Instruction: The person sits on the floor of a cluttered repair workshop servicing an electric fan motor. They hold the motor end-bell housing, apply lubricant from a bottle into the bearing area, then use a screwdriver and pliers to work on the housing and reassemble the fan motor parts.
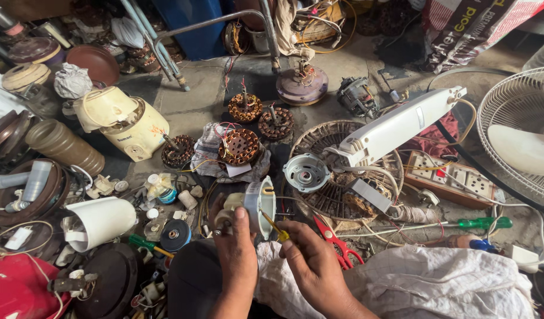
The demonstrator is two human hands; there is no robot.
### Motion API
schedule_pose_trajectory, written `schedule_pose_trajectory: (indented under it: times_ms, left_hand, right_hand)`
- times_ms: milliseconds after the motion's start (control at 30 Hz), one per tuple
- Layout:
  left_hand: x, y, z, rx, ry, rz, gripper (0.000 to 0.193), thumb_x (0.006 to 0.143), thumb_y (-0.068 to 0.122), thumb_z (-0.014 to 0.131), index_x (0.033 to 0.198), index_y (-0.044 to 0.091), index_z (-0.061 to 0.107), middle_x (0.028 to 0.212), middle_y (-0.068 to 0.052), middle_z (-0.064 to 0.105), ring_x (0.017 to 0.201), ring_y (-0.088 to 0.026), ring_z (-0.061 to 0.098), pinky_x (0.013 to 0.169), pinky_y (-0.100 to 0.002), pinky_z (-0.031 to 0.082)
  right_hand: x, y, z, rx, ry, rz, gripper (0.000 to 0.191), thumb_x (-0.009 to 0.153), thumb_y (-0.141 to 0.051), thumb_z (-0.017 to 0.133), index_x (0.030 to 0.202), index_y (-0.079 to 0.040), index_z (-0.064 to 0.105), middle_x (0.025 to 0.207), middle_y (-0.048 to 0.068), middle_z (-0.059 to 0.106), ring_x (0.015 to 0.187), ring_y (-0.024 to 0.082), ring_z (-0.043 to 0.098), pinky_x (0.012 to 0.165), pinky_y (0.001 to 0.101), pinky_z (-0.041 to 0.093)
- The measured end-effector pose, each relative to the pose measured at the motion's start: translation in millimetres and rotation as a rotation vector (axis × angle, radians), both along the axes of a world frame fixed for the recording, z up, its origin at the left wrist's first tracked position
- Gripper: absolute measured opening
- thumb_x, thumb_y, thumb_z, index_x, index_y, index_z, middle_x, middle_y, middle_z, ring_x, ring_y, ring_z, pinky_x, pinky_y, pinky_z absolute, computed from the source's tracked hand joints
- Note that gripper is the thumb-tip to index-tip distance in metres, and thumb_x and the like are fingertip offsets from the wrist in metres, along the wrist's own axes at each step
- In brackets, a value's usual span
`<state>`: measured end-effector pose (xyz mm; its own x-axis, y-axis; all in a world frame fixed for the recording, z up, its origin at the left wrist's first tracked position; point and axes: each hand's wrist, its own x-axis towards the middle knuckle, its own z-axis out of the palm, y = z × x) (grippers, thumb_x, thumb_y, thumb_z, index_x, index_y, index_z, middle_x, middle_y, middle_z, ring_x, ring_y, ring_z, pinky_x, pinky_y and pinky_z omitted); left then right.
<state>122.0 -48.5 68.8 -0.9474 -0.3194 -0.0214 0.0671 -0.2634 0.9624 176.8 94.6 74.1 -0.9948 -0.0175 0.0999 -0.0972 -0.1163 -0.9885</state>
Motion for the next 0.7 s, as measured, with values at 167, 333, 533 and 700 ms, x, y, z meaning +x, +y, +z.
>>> schedule_pose_trajectory:
  times_ms: [167, 333, 533, 700]
  left_hand:
    - [10, 0, 2, -0.309, 0.178, -0.041, 0.081, 0.091, 0.035, 0.069, 0.155, 0.01, 0.027, 0.131, -0.018, 0.054, 0.113, -0.024, 0.06, 0.093, -0.038, 0.054]
    - [18, -3, -11, -0.419, 0.175, -0.094, 0.085, 0.087, 0.038, 0.072, 0.152, 0.009, 0.026, 0.124, -0.018, 0.057, 0.105, -0.025, 0.062, 0.088, -0.038, 0.056]
    - [10, -4, -30, -0.272, 0.119, -0.032, 0.069, 0.094, 0.041, 0.065, 0.148, 0.006, 0.038, 0.126, -0.016, 0.06, 0.11, -0.022, 0.06, 0.094, -0.035, 0.052]
    - [10, -9, -26, 0.146, 0.001, -0.149, 0.063, 0.093, 0.039, 0.063, 0.143, 0.008, 0.041, 0.129, -0.012, 0.059, 0.114, -0.021, 0.061, 0.095, -0.038, 0.053]
  right_hand:
    - [-2, 10, 1, -0.447, -0.476, 0.156, 0.04, 0.101, -0.02, 0.051, 0.139, -0.008, 0.057, 0.081, 0.008, 0.066, 0.044, 0.008, 0.042, 0.04, 0.024, 0.038]
    - [-2, 3, -3, -0.639, -0.607, 0.086, 0.033, 0.101, -0.015, 0.052, 0.132, -0.004, 0.059, 0.082, 0.009, 0.06, 0.043, 0.009, 0.042, 0.039, 0.026, 0.037]
    - [6, -15, -16, 0.15, -0.066, -0.157, 0.028, 0.098, -0.004, 0.06, 0.125, -0.003, 0.065, 0.064, 0.003, 0.058, 0.053, 0.006, 0.047, 0.049, 0.0228, 0.038]
    - [4, -7, -13, 0.104, 0.025, -0.116, 0.028, 0.097, -0.002, 0.06, 0.125, -0.002, 0.065, 0.068, 0.0, 0.06, 0.059, 0.004, 0.049, 0.052, 0.0225, 0.041]
